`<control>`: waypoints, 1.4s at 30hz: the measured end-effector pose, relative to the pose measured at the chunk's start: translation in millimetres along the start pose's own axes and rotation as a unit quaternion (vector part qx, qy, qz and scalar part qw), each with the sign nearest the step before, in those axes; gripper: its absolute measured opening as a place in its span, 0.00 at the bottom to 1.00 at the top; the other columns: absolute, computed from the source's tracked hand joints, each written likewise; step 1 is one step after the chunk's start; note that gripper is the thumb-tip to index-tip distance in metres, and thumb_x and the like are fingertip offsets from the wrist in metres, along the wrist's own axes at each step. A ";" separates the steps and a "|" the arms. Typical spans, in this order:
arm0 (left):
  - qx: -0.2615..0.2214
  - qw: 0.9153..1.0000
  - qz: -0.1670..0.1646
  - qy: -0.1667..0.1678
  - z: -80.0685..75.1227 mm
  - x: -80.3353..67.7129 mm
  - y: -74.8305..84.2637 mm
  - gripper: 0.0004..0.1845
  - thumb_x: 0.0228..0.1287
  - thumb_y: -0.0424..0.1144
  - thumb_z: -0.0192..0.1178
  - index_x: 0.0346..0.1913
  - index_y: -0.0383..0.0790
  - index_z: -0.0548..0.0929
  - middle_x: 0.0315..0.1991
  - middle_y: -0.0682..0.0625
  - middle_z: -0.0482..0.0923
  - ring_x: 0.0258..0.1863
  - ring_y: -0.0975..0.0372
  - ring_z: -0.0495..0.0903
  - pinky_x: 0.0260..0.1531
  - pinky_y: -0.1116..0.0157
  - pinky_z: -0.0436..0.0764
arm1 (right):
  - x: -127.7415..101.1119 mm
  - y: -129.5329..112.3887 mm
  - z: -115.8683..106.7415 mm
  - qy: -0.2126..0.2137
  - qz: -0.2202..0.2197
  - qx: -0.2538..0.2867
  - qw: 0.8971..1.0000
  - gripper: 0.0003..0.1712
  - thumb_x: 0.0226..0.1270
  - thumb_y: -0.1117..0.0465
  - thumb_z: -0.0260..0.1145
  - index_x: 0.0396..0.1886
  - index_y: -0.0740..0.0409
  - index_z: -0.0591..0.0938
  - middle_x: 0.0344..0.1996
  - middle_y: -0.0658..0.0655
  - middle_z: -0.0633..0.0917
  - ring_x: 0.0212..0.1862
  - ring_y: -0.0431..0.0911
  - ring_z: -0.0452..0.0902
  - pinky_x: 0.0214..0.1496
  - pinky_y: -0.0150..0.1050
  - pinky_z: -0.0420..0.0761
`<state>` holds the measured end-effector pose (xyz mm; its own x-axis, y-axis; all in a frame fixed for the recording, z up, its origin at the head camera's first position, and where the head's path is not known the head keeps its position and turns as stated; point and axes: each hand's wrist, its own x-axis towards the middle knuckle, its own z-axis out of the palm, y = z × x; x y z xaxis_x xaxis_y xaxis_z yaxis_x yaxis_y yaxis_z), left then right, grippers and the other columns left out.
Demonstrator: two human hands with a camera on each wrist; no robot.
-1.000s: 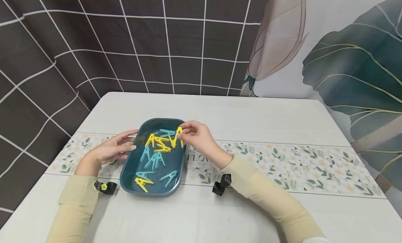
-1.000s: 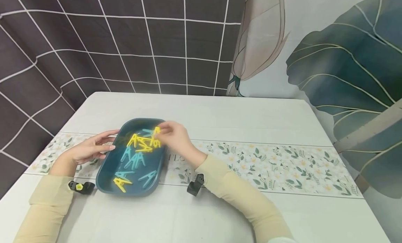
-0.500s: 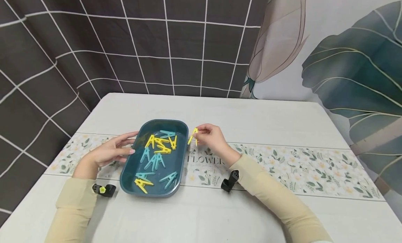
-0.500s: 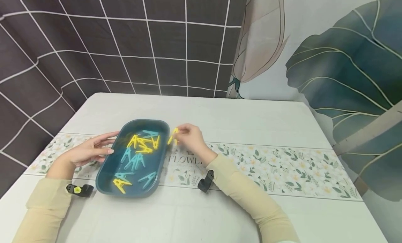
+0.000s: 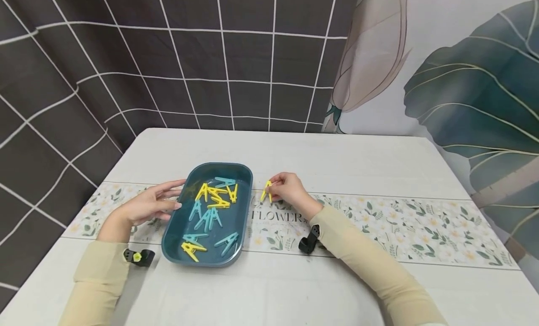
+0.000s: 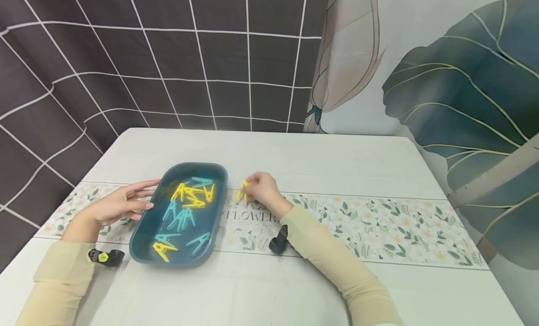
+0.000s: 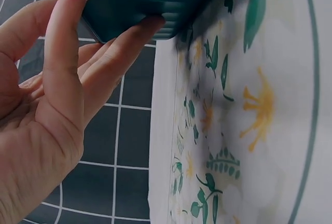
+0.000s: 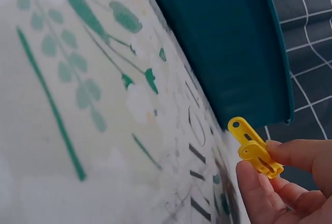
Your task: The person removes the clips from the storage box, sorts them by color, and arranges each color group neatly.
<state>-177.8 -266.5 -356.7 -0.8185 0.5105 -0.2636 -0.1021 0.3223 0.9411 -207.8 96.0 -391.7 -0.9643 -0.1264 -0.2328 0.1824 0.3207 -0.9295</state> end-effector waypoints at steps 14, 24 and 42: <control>0.026 0.999 -0.014 0.021 8.7 0.8 5.5 0.40 0.64 0.28 0.54 0.74 0.31 0.45 0.68 0.24 0.52 0.43 0.70 0.80 0.31 0.65 0.85 | 5.6 5.3 5.3 0.004 -0.008 -0.043 0.999 0.15 0.60 0.67 0.67 0.46 0.69 0.80 0.34 0.62 0.84 0.24 0.41 0.80 0.30 0.34 0.84; 0.037 0.999 0.004 0.031 14.6 0.3 6.1 0.39 0.63 0.28 0.53 0.74 0.30 0.46 0.67 0.22 0.53 0.43 0.71 0.79 0.29 0.65 0.84 | 4.5 3.3 3.1 -0.002 -0.010 -0.091 0.996 0.15 0.60 0.66 0.68 0.45 0.70 0.81 0.35 0.63 0.85 0.25 0.41 0.81 0.31 0.34 0.83; 0.034 0.997 0.008 0.074 19.5 5.2 -2.6 0.35 0.65 0.31 0.53 0.72 0.29 0.51 0.53 0.33 0.64 0.34 0.67 0.76 0.32 0.66 0.81 | 0.8 3.8 -3.9 -0.002 -0.003 -0.158 0.987 0.17 0.60 0.63 0.67 0.46 0.69 0.82 0.34 0.61 0.86 0.27 0.42 0.81 0.31 0.34 0.81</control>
<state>-170.8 -249.1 -364.6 -0.8951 0.3937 -0.2094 -0.0537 0.3712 0.9270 -208.7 100.8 -394.3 -0.9643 -0.1318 -0.2298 0.1079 0.5968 -0.7951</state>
